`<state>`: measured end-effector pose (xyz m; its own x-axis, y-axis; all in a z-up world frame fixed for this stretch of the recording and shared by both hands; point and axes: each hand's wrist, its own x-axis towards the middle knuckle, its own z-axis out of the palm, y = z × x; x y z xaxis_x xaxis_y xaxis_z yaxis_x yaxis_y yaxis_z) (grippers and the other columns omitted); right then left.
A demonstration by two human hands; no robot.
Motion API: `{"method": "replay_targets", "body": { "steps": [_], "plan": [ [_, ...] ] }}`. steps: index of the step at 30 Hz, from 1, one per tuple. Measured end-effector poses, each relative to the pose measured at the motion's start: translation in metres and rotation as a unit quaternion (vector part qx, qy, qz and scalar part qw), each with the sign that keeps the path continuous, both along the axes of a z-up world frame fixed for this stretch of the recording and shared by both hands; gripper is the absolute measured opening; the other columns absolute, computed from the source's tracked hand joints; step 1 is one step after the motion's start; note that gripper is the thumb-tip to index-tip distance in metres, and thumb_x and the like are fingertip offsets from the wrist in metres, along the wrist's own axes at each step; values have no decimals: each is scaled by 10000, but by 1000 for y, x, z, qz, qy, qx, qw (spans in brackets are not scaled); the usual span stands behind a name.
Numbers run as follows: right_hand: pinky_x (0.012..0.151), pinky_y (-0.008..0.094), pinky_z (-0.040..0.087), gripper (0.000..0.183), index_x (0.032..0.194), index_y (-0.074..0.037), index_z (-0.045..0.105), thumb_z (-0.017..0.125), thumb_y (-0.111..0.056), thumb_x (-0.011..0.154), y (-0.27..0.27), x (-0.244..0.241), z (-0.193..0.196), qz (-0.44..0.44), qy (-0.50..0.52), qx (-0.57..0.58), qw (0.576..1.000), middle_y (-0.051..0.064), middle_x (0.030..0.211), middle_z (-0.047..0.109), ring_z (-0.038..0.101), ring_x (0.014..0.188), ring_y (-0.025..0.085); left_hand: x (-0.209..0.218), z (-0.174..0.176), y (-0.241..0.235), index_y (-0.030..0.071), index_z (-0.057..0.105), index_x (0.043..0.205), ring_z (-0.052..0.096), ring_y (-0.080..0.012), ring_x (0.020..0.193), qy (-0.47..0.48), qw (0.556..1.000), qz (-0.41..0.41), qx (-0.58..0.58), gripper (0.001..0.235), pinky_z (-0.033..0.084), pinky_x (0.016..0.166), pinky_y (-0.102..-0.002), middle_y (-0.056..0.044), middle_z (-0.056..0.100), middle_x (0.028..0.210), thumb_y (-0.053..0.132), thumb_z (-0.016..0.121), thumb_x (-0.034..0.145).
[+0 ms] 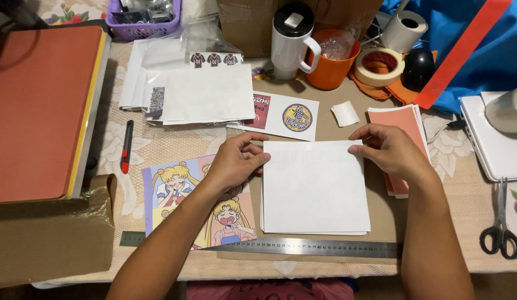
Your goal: The person cuts a strip of white tape and applies it to the corners of a stack of white paper sheets. They then place a gray cover sheet over the taped stack and press the edges to secure the assembly.
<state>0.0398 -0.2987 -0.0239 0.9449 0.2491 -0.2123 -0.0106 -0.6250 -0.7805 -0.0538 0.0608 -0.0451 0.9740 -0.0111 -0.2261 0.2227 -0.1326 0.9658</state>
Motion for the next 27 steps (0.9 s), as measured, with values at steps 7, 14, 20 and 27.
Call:
{"method": "replay_targets", "body": {
  "steps": [7, 14, 20, 27],
  "plan": [
    [770, 290, 506, 98, 1091, -74, 804, 871, -116, 1034, 5, -2, 9, -20, 46, 5, 999, 34, 852, 714, 625, 794, 139, -1, 15, -5, 84, 806, 1360, 791, -176, 690, 53, 998, 37, -4, 375, 660, 701, -290, -47, 773, 858, 62, 829, 986],
    [857, 314, 510, 205, 1212, -127, 813, 855, -189, 1021, 18, -6, 25, -16, 60, -64, 996, 37, 998, 735, 650, 915, 176, -3, 83, 26, 190, 748, 1474, 821, -152, 865, 69, 973, 95, 199, 380, 727, 787, -300, -27, 824, 1120, 196, 720, 1095],
    [917, 337, 501, 397, 1312, -203, 844, 906, -326, 940, 32, -11, 28, 17, 23, -115, 993, 10, 1161, 776, 639, 994, 192, 4, 61, 61, 142, 883, 1127, 793, -218, 934, -53, 925, 33, 374, 198, 617, 880, -402, -46, 884, 1040, 223, 722, 1045],
    [1101, 599, 614, 543, 1345, -12, 815, 973, -255, 886, 50, -27, 25, 80, -133, -100, 983, 257, 1209, 839, 766, 1269, 494, 28, 10, 43, 57, 884, 1100, 815, -366, 943, -159, 847, -133, 489, 149, 666, 874, -446, -173, 775, 939, 137, 783, 1025]
  ]
}}
